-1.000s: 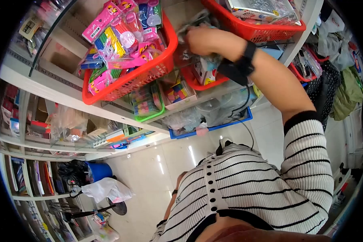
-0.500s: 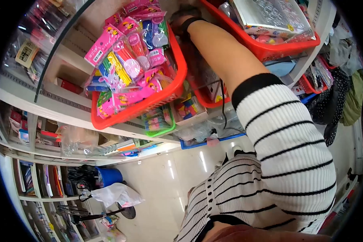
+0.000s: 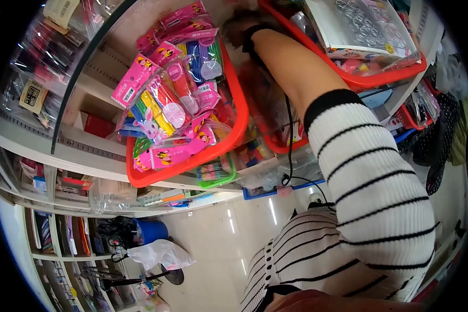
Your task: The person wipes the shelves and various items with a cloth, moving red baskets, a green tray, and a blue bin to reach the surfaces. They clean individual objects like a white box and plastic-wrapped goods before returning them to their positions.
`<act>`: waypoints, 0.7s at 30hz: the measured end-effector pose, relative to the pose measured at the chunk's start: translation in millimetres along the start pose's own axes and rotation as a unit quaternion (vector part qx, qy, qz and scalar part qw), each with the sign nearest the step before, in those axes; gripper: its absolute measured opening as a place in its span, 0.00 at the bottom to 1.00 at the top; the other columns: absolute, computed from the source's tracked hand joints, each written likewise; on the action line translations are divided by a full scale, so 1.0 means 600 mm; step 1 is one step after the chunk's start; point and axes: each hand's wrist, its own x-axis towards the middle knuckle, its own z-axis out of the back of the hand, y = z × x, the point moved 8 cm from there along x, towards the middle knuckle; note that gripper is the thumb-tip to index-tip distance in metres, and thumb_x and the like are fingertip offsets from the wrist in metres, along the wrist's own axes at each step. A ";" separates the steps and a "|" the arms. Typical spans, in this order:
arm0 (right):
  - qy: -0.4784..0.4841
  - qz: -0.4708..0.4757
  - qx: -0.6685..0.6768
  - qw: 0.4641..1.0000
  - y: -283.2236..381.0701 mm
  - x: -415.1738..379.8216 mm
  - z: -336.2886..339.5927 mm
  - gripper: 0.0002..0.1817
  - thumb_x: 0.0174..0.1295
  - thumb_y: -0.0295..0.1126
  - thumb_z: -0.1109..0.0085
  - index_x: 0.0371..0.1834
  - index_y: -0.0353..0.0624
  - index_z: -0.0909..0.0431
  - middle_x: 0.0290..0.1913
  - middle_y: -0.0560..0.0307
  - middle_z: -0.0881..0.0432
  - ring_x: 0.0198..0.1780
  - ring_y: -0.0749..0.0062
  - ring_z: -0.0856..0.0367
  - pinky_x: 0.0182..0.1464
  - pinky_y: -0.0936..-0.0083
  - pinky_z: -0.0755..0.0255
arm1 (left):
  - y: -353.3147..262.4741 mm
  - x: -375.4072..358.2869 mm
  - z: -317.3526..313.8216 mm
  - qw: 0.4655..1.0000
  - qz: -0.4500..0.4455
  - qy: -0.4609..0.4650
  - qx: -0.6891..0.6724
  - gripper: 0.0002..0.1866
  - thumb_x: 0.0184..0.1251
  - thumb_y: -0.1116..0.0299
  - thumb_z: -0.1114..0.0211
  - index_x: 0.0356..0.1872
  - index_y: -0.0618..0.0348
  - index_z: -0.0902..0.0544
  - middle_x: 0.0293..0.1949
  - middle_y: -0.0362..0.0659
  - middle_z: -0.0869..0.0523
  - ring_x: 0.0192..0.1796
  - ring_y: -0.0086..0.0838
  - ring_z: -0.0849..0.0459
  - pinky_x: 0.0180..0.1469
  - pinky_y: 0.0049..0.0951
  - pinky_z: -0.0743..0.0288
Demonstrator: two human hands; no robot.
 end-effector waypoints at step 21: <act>-0.224 -0.129 -0.358 0.897 -0.067 0.078 -0.034 0.24 0.53 0.41 0.34 0.56 0.57 0.22 0.61 0.58 0.24 0.63 0.55 0.28 0.57 0.48 0.31 | 0.140 0.051 0.044 0.999 -0.019 -0.044 0.011 0.11 0.66 0.72 0.36 0.47 0.63 0.18 0.39 0.45 0.13 0.41 0.26 0.15 0.43 0.26 0.21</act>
